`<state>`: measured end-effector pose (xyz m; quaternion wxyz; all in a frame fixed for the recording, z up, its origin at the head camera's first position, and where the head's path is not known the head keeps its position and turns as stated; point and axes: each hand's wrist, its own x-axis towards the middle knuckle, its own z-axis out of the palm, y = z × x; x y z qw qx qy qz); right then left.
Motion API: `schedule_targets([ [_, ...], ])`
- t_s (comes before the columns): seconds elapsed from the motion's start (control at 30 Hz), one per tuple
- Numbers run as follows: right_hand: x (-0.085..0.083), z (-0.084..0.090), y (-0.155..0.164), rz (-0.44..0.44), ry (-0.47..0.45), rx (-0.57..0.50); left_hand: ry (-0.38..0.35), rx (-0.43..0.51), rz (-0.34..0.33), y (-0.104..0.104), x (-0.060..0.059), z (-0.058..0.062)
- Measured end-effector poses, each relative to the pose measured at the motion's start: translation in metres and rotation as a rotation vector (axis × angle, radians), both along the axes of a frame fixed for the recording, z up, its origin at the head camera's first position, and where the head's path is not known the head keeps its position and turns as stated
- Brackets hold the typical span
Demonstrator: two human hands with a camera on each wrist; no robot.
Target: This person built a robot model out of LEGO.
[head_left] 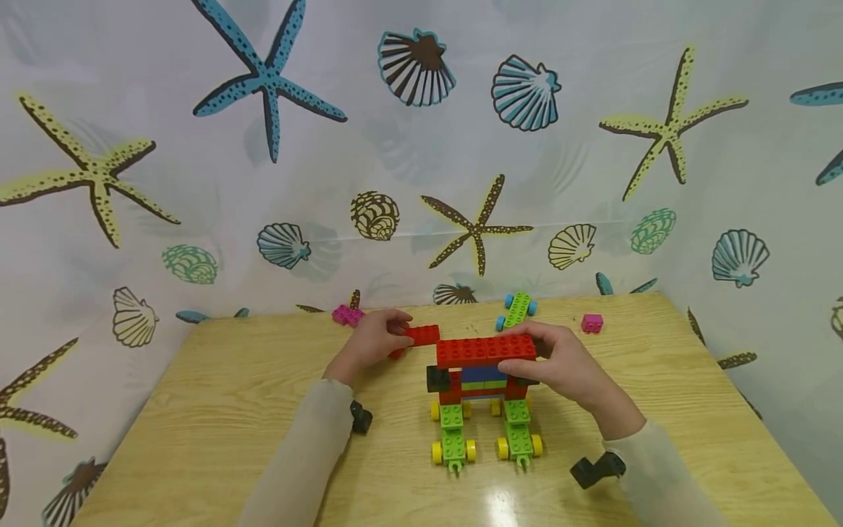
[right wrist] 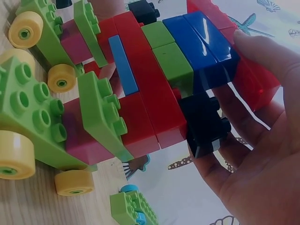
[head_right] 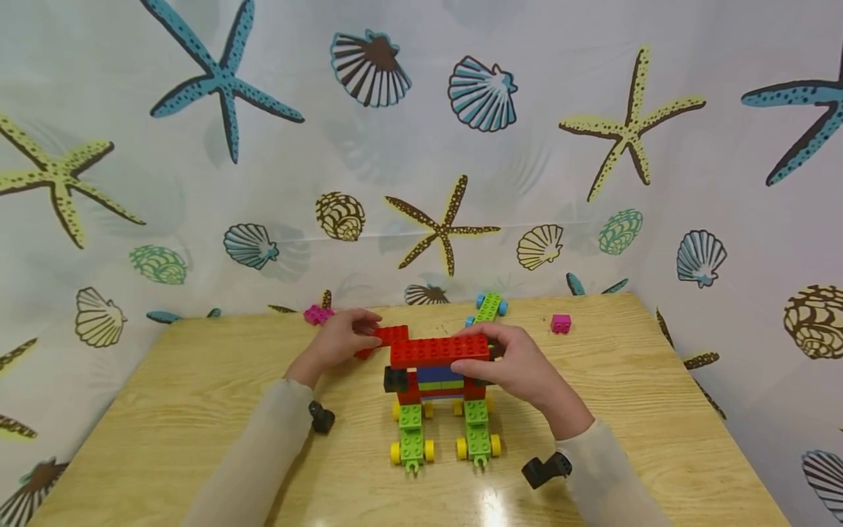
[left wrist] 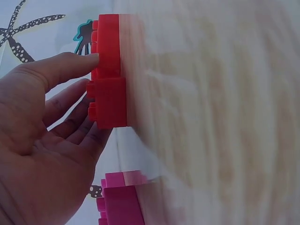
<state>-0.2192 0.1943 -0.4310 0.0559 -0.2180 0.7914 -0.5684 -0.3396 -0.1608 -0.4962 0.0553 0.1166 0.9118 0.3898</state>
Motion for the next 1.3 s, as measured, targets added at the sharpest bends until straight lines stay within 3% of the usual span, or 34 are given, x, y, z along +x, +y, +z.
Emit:
schedule_targets([
  [0.3, 0.002, 0.0, -0.003, 0.012, -0.001, -0.003, -0.066, 0.004, -0.068, 0.01, 0.004, 0.007],
  [0.5, 0.003, -0.001, -0.008, 0.021, -0.003, -0.013, -0.037, -0.02, -0.061, 0.008, 0.017, 0.014],
  [0.77, 0.005, -0.004, -0.018, 0.015, 0.0, -0.023, 0.113, -0.027, -0.184, 0.0, 0.055, 0.032],
  [1.0, 0.004, -0.003, -0.033, 0.018, -0.009, -0.025, 0.002, 0.124, -0.301, -0.01, 0.092, 0.056],
  [1.13, 0.002, -0.001, -0.043, 0.019, 0.012, -0.002, 0.0, 0.12, -0.332, -0.016, 0.105, 0.064],
  [1.3, 0.0, 0.002, -0.054, 0.013, 0.003, 0.014, 0.022, 0.109, -0.376, -0.023, 0.117, 0.065],
])
